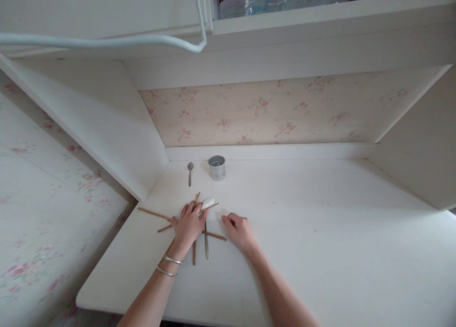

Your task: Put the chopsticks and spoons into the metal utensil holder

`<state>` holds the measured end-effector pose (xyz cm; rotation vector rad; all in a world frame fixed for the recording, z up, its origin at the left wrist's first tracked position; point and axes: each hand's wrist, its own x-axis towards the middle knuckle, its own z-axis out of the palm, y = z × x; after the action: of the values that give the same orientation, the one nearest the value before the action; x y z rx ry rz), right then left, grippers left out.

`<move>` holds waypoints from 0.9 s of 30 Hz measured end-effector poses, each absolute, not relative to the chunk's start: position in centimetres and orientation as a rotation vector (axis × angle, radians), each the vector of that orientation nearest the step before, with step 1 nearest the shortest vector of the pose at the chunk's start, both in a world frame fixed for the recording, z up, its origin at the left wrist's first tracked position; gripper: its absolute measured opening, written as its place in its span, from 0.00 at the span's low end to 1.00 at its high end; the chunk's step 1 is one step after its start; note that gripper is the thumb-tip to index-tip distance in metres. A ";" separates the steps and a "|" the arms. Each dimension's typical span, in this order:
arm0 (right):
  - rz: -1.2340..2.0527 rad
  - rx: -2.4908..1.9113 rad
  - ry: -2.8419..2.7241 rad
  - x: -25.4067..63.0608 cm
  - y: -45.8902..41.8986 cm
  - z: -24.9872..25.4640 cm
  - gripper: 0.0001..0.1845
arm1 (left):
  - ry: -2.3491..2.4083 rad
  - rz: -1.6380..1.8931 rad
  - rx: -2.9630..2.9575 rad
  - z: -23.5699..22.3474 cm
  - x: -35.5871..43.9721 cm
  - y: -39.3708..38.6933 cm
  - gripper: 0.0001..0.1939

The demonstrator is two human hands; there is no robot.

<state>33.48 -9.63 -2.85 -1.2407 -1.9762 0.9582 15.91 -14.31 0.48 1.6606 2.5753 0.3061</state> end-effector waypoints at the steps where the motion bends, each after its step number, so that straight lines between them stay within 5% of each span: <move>1: 0.953 -1.238 -1.983 33.5 -9.6 -2.8 0.21 | 2.574 0.292 1.660 0.5 16.1 -14.4 0.21; 27: 0.890 -1.239 -2.033 33.6 -9.8 -3.0 0.22 | 2.615 0.174 1.600 0.0 17.2 -13.8 0.36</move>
<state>33.60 -9.79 -2.99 -1.2386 -2.0334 0.8896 17.19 -13.78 0.02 1.6003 2.6149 0.1741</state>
